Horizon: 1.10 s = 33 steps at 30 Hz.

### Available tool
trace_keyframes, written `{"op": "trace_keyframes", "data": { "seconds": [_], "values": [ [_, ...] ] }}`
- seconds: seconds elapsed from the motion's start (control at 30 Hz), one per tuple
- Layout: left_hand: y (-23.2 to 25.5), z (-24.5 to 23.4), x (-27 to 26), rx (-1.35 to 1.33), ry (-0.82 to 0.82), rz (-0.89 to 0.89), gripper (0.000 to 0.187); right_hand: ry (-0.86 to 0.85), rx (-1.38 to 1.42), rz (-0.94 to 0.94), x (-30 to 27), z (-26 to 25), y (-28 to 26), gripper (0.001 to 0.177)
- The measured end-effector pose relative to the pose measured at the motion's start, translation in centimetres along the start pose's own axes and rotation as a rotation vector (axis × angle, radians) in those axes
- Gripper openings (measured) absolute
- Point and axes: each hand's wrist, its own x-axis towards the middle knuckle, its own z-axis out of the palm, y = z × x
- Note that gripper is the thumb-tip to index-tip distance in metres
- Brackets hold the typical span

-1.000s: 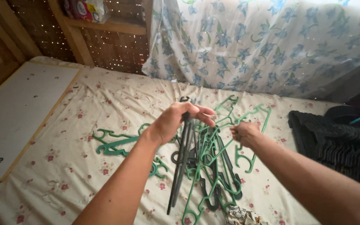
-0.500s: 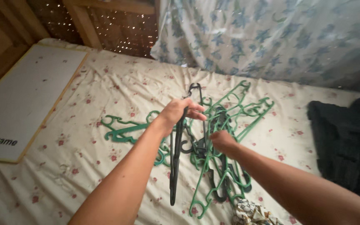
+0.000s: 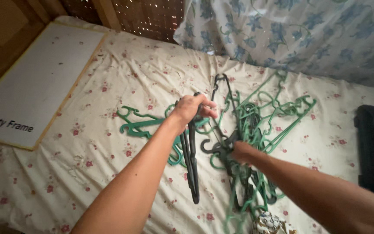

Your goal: The person gathers and stacks green and black plastic hangers on a bed, then wipes a white frame and the bedsheet using a patterned cloth. The hangers are sorted into a neat pile, and the frame and sheet are wiped clean.

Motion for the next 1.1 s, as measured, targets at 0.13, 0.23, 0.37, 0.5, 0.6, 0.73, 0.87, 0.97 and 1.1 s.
{"op": "trace_keyframes", "data": {
  "seconds": [0.13,0.23,0.37,0.5,0.6,0.73,0.87,0.97,1.1],
  "values": [
    [-0.8,0.0,1.1,-0.057,-0.018,0.056,0.045,0.106,0.033,0.141,0.0,-3.2,3.6,0.043],
    [-1.5,0.4,1.8,-0.06,-0.019,0.043,0.043,0.4,-0.08,0.054,0.0,-3.4,5.4,0.049],
    [-2.1,1.1,2.4,-0.095,-0.066,0.078,0.046,0.538,0.09,-0.312,0.6,0.3,4.6,0.034],
    [-2.1,2.0,2.4,-0.056,-0.065,0.054,0.046,0.01,-0.007,-0.418,-1.2,4.9,2.7,0.039],
    [-1.5,2.4,1.3,-0.057,-0.062,0.01,0.045,-0.046,0.262,-0.317,-3.0,5.9,2.2,0.031],
    [-0.8,2.1,0.2,0.021,-0.009,-0.067,0.044,0.184,0.513,-0.159,-4.7,2.4,0.0,0.03],
    [-1.5,1.7,1.3,-0.091,0.119,0.065,0.046,0.389,0.656,-0.141,-5.2,-1.9,-2.2,0.038],
    [-1.8,0.4,2.7,-0.034,0.37,0.194,0.045,0.215,0.933,-0.217,-6.7,-5.6,-4.0,0.025],
    [-1.8,-0.2,3.3,-0.13,0.372,0.232,0.044,-0.13,1.229,-0.323,-12.9,-8.4,-7.2,0.015]
  ]
}}
